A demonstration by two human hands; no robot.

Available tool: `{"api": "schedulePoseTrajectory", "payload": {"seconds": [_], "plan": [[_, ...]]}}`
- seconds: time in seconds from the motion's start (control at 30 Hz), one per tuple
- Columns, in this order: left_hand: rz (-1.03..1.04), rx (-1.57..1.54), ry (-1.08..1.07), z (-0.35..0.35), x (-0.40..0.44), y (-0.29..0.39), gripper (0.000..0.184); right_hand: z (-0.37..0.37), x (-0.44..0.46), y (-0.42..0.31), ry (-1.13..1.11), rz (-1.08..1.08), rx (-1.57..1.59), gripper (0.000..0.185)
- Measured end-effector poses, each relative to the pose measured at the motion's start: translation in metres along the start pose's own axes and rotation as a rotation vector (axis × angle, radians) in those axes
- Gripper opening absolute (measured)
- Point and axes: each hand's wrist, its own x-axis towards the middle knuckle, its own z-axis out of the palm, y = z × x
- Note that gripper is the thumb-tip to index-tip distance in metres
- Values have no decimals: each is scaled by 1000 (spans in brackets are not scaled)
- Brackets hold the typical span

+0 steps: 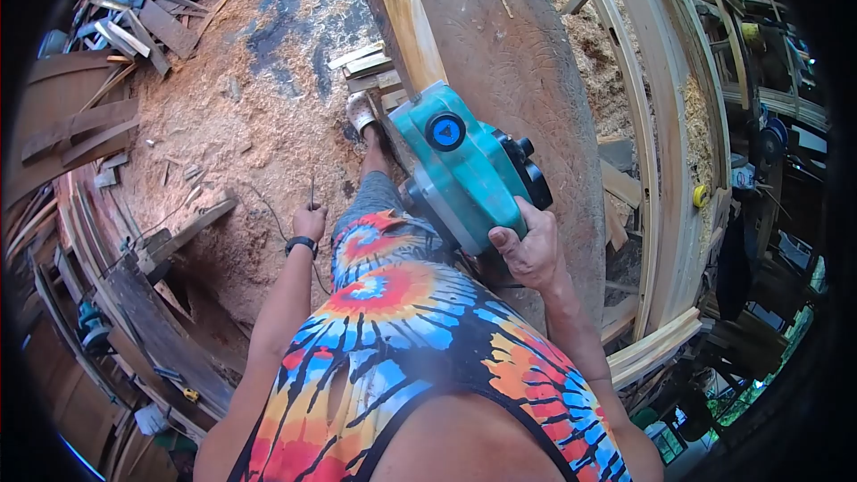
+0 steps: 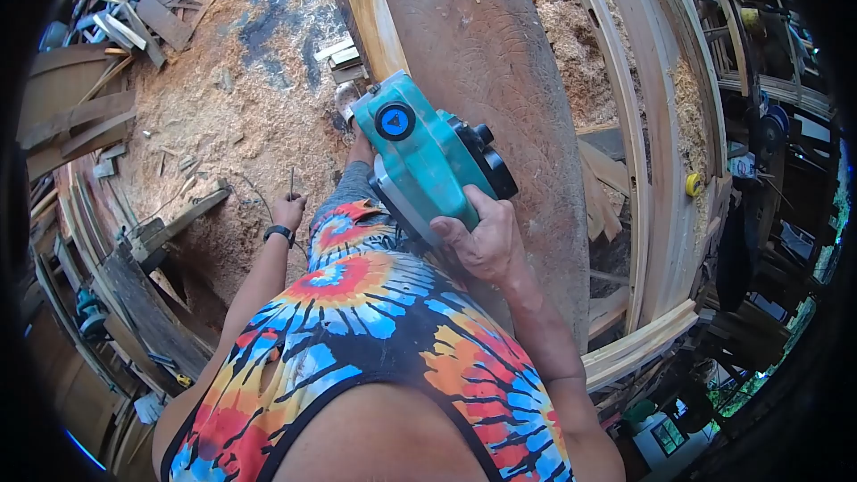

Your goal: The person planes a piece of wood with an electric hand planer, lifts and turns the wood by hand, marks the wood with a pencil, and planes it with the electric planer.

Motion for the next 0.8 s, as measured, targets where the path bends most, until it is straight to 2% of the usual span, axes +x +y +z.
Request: {"api": "schedulePoseTrajectory", "payload": {"seconds": [0.53,0.67,0.8], "plan": [[19,73,-36,-10,-3,32,27,-2,40,-13,-5,-37,-27,71],[11,-37,-32,-4,4,37,28,-1,51,-19,-4,-62,-21,68],[151,-234,7,-3,-4,72,28,-1,66,-27,-12,-58,-35,67]]}}
